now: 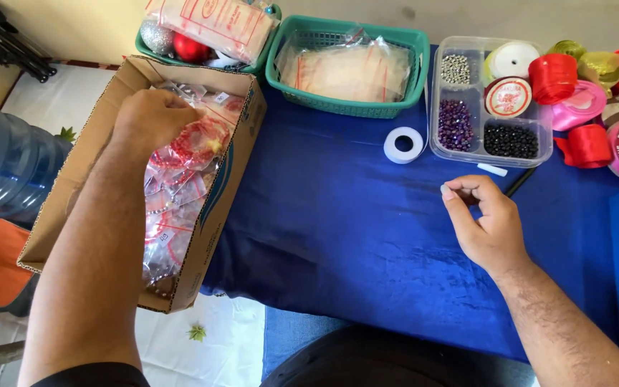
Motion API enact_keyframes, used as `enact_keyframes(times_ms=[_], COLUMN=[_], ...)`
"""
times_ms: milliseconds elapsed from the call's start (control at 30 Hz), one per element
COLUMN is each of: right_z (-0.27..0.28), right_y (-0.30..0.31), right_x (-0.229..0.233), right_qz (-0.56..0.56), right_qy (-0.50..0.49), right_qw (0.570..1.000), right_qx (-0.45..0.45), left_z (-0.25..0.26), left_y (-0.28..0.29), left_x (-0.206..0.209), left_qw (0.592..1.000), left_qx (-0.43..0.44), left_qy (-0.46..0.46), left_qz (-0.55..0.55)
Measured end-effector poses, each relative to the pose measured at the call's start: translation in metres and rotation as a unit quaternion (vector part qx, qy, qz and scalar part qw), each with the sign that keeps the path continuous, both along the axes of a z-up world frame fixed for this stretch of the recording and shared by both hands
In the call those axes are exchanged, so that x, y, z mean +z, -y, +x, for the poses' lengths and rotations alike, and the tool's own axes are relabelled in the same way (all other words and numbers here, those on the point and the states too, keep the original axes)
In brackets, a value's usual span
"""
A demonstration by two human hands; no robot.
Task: The person packages bracelets by labeling plastic bags and placing a bracelet into each one. The person writes a code on a white label strip using a marker, sticks the label onto a small clear bag, and then inserts a beaded bracelet into the bag.
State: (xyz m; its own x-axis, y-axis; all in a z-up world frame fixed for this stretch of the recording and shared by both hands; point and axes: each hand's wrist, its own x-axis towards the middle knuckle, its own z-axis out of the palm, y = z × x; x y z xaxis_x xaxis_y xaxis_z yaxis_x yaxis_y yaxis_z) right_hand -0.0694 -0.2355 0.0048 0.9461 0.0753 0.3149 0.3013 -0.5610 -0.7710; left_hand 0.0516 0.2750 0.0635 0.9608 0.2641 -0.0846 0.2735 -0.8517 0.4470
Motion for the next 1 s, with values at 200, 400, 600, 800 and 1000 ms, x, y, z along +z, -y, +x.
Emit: enact_keyframes(times_ms=[200, 400, 600, 800, 1000], right_z=[0.000, -0.001, 0.001, 0.003, 0.004], right_y=[-0.002, -0.004, 0.001, -0.008, -0.007], right_x=[0.005, 0.006, 0.008, 0.013, 0.010], right_qz=[0.009, 0.001, 0.006, -0.019, -0.017], right_qy=[0.011, 0.012, 0.018, -0.011, 0.050], right_qw=[1.000, 1.000, 1.000, 1.000, 0.999], right_qx=[0.005, 0.000, -0.005, -0.007, 0.011], left_z=[0.026, 0.028, -0.053, -0.070, -0.074], left_y=[0.018, 0.109, 0.279, 0.283, 0.284], left_x=[0.047, 0.033, 0.027, -0.055, -0.068], left_qw=[0.977, 0.872, 0.924, 0.878, 0.879], left_qx=[-0.011, -0.222, -0.308, -0.455, -0.431], left_qy=[0.189, 0.437, 0.203, 0.147, 0.202], left_qz=[-0.098, 0.008, -0.096, -0.014, -0.015])
